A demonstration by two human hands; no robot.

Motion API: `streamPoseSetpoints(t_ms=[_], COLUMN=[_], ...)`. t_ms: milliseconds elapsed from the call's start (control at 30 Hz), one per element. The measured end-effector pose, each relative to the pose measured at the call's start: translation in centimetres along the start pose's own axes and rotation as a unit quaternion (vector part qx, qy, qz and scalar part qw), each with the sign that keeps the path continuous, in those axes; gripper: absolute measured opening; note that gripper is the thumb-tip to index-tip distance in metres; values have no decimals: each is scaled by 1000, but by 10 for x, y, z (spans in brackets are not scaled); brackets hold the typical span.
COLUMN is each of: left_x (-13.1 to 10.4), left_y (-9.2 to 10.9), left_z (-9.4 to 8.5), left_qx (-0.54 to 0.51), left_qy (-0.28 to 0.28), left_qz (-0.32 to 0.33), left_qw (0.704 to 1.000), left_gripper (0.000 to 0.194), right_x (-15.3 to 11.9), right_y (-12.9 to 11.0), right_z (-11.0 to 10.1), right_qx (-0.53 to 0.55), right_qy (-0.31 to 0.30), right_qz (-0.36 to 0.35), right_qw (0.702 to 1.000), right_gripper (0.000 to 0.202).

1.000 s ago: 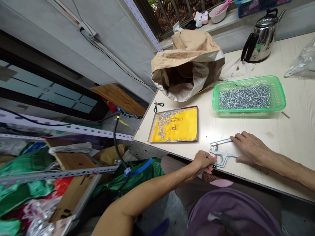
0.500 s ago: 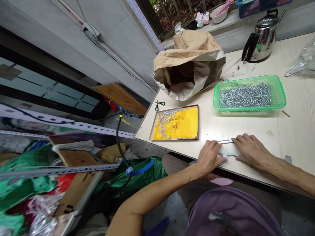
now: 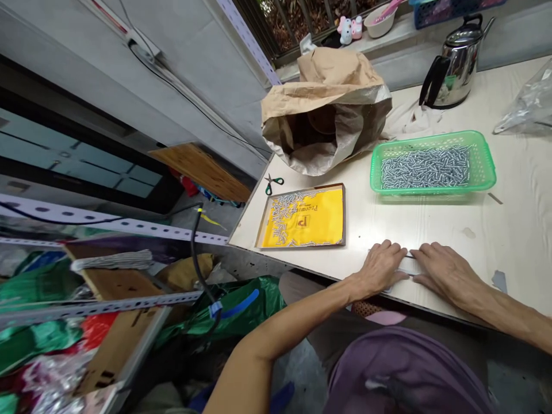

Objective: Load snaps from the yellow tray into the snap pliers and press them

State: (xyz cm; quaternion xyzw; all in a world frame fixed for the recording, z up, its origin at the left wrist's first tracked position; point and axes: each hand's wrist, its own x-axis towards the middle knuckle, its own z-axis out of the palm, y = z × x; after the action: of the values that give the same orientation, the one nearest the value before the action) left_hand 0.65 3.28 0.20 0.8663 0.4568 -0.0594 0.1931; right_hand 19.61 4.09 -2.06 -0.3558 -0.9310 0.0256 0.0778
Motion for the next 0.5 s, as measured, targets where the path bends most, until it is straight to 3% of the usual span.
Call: streamPoseSetpoints(t_ms=[67,100,200,300,367,433,500], left_x=[-1,-2,-3,-3,-2,-2,-2], left_y=[1,1,1,-2,-5,-6,-4], left_z=[4,6,11,13,16,24,36], left_qx=[3,5,7,5,-3,-8,-2], left_qy=[4,6,12,24,55,111,173], left_qz=[-2,-3,1,6,4,2,7], left_qw=[1000,1000,1000,1000,998,994,985], left_gripper=[33,28,26,26,33,41,37], right_x=[-2,-4,-7,-6,-3,2,8], right_y=[-8,-13,-21,-18,-9,5,21], right_z=[1,2,4,3,3,3,4], right_qx=[-5,-10,-12,-6,-7,-3,13], right_qy=[28,43,79,78,60,38,14], right_qz=[-1,-2,-4,-1,1,-1,-7], right_qw=[1000,999,997,997,998,999,1000], right_gripper=[7,12,22,19,11,29,48])
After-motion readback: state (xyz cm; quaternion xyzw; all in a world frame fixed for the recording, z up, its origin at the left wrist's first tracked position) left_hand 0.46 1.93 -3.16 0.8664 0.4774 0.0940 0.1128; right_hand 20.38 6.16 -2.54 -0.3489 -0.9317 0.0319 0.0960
